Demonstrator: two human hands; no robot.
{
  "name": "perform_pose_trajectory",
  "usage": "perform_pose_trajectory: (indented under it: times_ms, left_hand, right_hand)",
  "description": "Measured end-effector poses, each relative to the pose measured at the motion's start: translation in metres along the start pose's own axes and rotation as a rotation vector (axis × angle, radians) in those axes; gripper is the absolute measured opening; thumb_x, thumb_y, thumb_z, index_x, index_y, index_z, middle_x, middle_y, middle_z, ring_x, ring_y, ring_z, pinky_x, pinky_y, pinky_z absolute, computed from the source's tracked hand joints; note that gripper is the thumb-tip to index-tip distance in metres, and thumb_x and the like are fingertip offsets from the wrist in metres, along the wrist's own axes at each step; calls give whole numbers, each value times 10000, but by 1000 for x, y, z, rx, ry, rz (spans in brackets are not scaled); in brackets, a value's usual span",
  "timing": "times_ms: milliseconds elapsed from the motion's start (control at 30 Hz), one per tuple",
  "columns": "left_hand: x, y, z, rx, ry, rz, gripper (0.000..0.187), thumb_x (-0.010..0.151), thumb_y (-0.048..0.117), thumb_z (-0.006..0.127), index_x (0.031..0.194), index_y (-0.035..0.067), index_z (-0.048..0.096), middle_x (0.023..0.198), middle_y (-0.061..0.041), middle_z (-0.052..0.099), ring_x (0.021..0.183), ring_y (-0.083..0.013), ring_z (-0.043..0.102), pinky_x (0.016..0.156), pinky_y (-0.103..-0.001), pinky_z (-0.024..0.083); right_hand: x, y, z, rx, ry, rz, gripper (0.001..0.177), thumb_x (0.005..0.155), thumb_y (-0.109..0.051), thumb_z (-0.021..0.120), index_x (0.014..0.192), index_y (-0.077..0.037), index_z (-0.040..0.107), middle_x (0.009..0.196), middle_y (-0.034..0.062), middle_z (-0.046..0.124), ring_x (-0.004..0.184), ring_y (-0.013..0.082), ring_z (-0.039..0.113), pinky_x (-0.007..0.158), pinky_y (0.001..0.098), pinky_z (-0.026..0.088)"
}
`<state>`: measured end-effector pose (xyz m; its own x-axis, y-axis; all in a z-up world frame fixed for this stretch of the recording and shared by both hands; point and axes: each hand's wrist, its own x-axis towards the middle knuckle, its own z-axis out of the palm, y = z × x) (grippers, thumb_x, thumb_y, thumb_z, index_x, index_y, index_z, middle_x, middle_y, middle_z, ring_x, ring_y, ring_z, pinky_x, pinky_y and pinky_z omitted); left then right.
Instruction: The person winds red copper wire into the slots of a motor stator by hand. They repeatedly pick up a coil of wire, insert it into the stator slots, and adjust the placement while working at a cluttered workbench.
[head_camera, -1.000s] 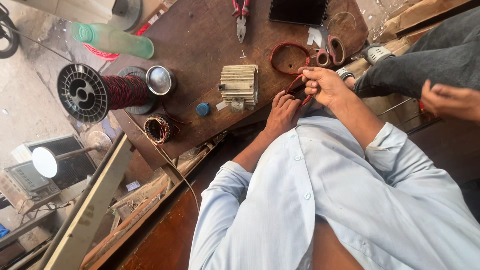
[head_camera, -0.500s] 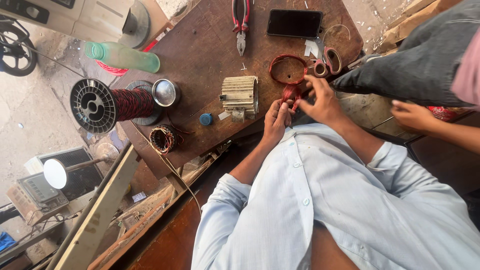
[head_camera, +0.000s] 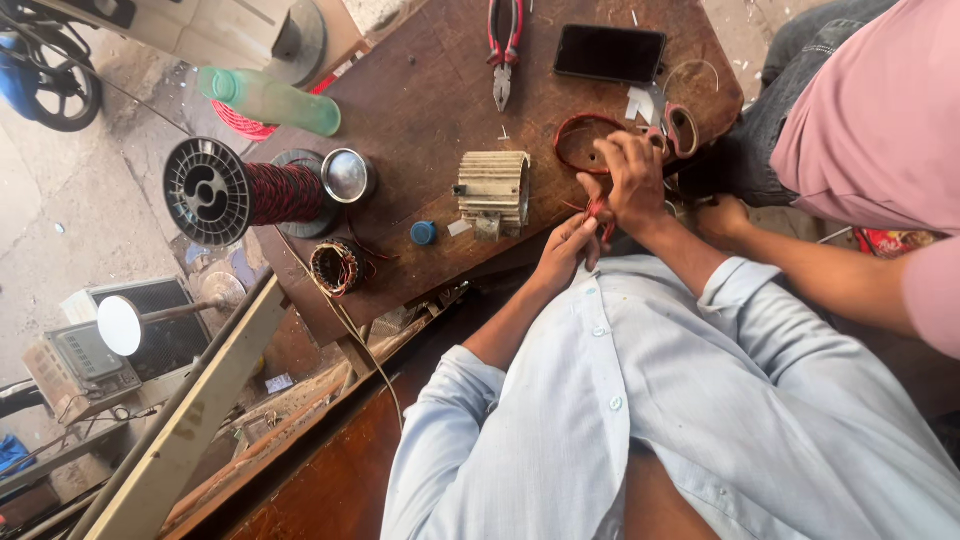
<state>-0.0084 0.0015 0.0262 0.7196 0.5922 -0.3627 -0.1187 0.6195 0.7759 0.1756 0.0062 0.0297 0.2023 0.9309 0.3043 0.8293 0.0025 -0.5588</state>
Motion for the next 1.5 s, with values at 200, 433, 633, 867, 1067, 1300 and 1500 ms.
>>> perform_pose_trajectory:
  times_ms: [200, 433, 633, 867, 1067, 1300, 1500]
  left_hand:
    - [-1, -6, -8, -22, 18, 23, 334, 1113, 229, 481, 1306, -18, 596, 566, 41, 430, 484, -68, 383, 659, -275, 493]
    - [-7, -13, -19, -75, 85, 40, 327, 1028, 156, 639, 1312, -4, 606, 658, 37, 555, 506, -44, 440, 559, -225, 447]
    - [-26, -7, -15, 91, 139, 2, 277, 987, 182, 682, 1207, 15, 663, 892, -20, 702, 604, -42, 536, 545, -214, 424]
    - [-64, -24, -33, -50, 277, 8, 220, 1034, 231, 682, 962, 24, 688, 609, 41, 521, 514, -52, 437, 552, -246, 437]
    - [-65, -28, -27, -151, 361, 154, 342, 1049, 270, 635, 766, 79, 604, 508, 41, 425, 430, -58, 338, 562, -286, 455]
    - [-64, -14, 0, -383, 441, 191, 332, 1027, 293, 643, 760, 101, 603, 447, 41, 351, 379, -84, 274, 557, -292, 420]
    - [-54, -17, 14, -624, 592, 277, 326, 1014, 327, 668, 776, 108, 627, 428, 46, 312, 380, -112, 256, 572, -297, 417]
  right_hand:
    - [-9, 1, 3, 17, -38, -54, 596, 914, -488, 791, 1290, -48, 650, 1328, 133, 587, 1261, 335, 541, 1092, 479, 411]
    - [-25, 3, -21, 110, -157, -106, 881, 851, -643, 702, 1479, -57, 508, 1460, 154, 510, 1360, 349, 478, 1140, 505, 367]
    - [-19, 5, -19, 149, -202, -165, 974, 795, -673, 714, 1502, -57, 450, 1497, 183, 461, 1413, 383, 413, 1165, 534, 317]
    - [-8, 25, -13, 258, -276, -243, 987, 820, -666, 712, 1523, -27, 446, 1564, 215, 437, 1438, 413, 418, 1186, 548, 308]
    - [1, 46, -23, 9, -410, -138, 374, 1010, -335, 715, 1300, -103, 677, 1340, 98, 698, 1230, 294, 645, 1077, 458, 471]
    - [-1, 22, -18, 421, -479, -351, 336, 934, -146, 693, 1253, -41, 693, 1142, 139, 718, 975, 324, 707, 814, 413, 577]
    - [1, 64, -24, 212, -542, -353, 278, 984, -78, 648, 1244, -132, 731, 1077, 57, 750, 914, 247, 735, 773, 375, 598]
